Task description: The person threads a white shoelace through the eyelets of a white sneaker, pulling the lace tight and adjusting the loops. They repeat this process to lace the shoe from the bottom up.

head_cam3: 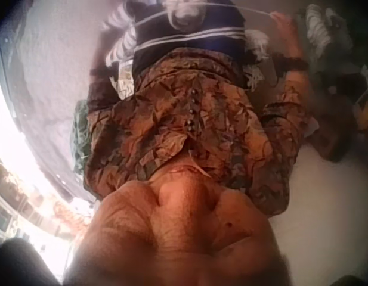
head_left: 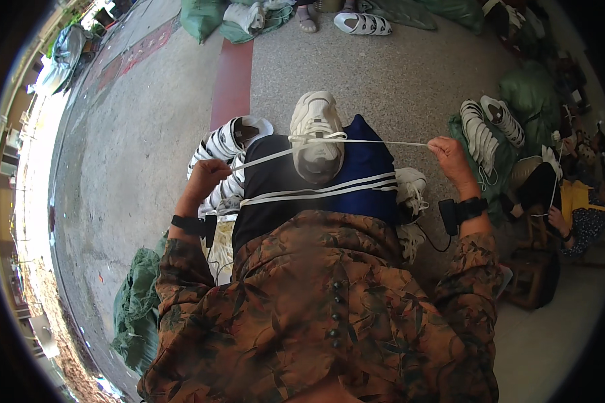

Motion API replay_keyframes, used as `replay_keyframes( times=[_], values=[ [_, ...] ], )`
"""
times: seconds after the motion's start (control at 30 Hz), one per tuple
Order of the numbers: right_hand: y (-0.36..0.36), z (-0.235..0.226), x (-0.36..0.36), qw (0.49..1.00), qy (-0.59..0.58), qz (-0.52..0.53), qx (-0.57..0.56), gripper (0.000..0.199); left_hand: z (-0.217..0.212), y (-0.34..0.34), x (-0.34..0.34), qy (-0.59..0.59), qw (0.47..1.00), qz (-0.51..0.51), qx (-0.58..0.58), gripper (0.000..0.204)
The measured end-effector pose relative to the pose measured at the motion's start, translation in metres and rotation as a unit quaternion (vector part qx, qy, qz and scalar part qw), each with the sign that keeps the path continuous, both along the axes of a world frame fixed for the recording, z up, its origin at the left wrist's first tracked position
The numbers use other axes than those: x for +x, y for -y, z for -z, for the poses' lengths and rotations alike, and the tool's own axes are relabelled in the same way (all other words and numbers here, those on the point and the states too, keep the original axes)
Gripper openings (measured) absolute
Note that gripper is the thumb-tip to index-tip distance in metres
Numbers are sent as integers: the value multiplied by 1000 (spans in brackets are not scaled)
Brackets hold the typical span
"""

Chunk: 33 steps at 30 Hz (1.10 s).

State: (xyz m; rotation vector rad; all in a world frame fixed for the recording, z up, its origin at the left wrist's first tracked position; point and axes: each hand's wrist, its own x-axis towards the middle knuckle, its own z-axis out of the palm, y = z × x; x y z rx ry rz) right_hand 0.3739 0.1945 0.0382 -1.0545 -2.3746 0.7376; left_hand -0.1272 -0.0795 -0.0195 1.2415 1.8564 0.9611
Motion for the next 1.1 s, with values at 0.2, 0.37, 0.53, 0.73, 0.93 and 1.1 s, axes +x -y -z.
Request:
replay_keyframes(
  times=[0.2, 0.37, 0.53, 0.73, 0.93, 1.1],
  values=[
    [-13, 6, 3, 974, 88, 21, 208, 8, 12, 22, -16, -126, 991, -23, -37, 14],
    [11, 43, -59, 796, -336, 104, -492, 14, 25, 3, 6, -56, 985, -16, -163, 23],
    [63, 55, -149, 813, -326, 83, -474, 12, -17, -48, 89, 427, 896, 108, -61, 18],
    [65, 83, -179, 880, -323, 147, -315, 15, -12, -99, 134, 232, 955, 184, 23, 15],
    [68, 88, -180, 922, -267, 167, -224, 13, -9, -107, 143, 128, 969, 202, 66, 14],
    [77, 81, -190, 986, -121, 115, 26, 13, 4, -115, 156, -49, 973, 200, 102, 16]
  ],
)
